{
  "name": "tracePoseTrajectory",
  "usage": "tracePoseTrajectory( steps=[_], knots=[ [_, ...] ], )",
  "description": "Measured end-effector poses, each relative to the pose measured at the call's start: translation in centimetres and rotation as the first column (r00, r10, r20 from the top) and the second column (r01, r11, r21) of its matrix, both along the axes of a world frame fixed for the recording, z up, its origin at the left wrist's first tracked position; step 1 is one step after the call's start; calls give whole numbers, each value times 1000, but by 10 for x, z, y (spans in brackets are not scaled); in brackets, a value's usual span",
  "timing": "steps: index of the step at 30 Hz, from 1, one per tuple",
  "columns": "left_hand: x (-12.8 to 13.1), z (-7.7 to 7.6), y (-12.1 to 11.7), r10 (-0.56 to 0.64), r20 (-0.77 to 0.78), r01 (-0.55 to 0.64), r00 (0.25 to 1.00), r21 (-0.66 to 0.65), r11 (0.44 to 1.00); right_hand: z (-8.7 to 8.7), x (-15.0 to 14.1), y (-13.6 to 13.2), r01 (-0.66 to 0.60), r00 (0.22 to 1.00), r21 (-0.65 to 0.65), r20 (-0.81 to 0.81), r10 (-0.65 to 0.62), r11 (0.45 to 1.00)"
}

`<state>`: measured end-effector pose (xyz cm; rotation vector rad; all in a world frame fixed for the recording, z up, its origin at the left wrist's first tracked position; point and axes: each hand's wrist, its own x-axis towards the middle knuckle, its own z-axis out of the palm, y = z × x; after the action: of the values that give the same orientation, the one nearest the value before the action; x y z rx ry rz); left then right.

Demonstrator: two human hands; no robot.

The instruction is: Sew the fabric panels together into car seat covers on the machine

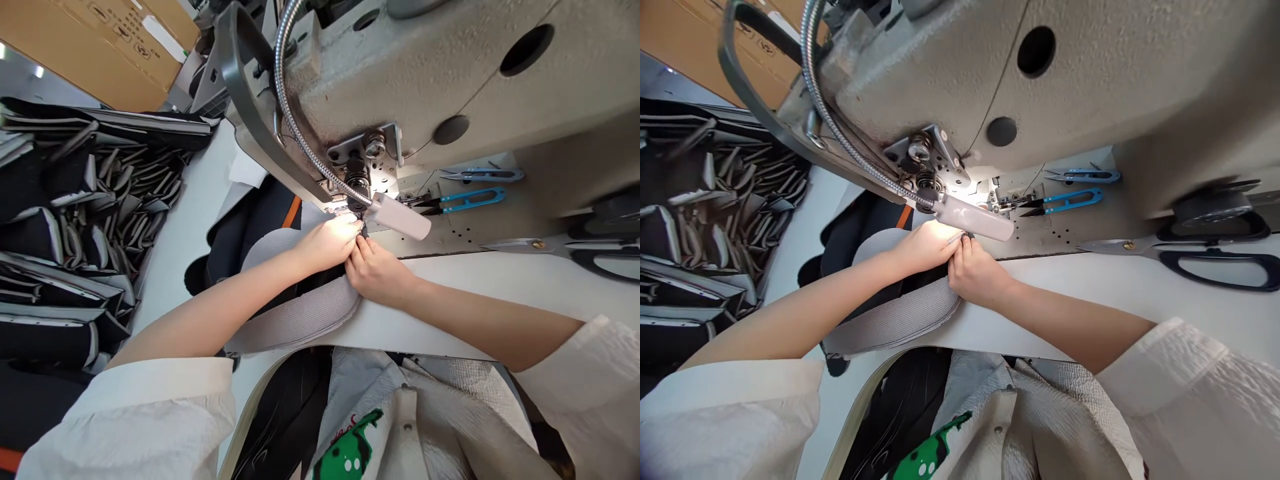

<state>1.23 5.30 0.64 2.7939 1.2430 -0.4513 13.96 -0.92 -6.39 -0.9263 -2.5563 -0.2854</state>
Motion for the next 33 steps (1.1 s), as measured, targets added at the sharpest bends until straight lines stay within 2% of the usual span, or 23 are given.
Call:
tracePoseTrajectory(
  steps=[2,5,7,11,13,15,17,19,21,23,24,26,27,28,30,33],
  knots=[
    [-3,4,-12,15,-77,-7,997,109,994,0,2,1,-9,1000,8,-6,9,1000],
    [-7,12,-37,40,-191,19,981,297,955,-1,6,1,6,1000,16,-23,-6,1000],
    [-8,18,-51,19,-242,67,970,341,938,-2,8,1,15,999,11,-32,-15,1000],
    [-1,23,-56,-61,-317,151,947,270,951,-1,8,0,13,1000,-9,-26,-13,1000],
    [4,24,-49,-42,-303,117,952,236,965,0,9,0,16,1000,-5,-7,-16,1000],
    [7,25,-39,28,-219,15,975,194,981,1,11,0,8,1000,-2,15,-8,1000],
    [5,24,-29,142,-63,-136,988,92,986,4,14,0,-15,999,-5,38,15,1000],
    [0,22,-19,291,135,-286,947,-53,957,6,17,0,-43,997,-17,59,44,999],
    [-6,17,-13,446,323,-399,835,-201,894,8,19,0,-63,995,-42,73,66,997],
    [-12,9,-10,582,467,-434,666,-392,811,9,20,0,-66,995,-69,73,72,995],
    [-16,5,-9,656,506,-414,560,-515,751,9,21,0,-65,995,-79,65,70,995],
    [-24,-1,-6,802,488,-296,344,-754,586,8,22,2,-70,997,-92,35,74,993],
    [-29,-3,-5,857,445,-216,260,-838,501,9,24,4,-87,996,-100,15,89,991],
    [-33,-5,-3,894,395,-141,210,-893,427,9,25,5,-111,994,-110,-7,111,988],
    [-43,-7,2,928,317,-42,198,-943,331,11,28,9,-164,986,-129,-49,159,978],
    [-56,-10,12,933,258,37,250,-966,257,14,32,17,-147,987,-120,-75,139,982]
  ],
)
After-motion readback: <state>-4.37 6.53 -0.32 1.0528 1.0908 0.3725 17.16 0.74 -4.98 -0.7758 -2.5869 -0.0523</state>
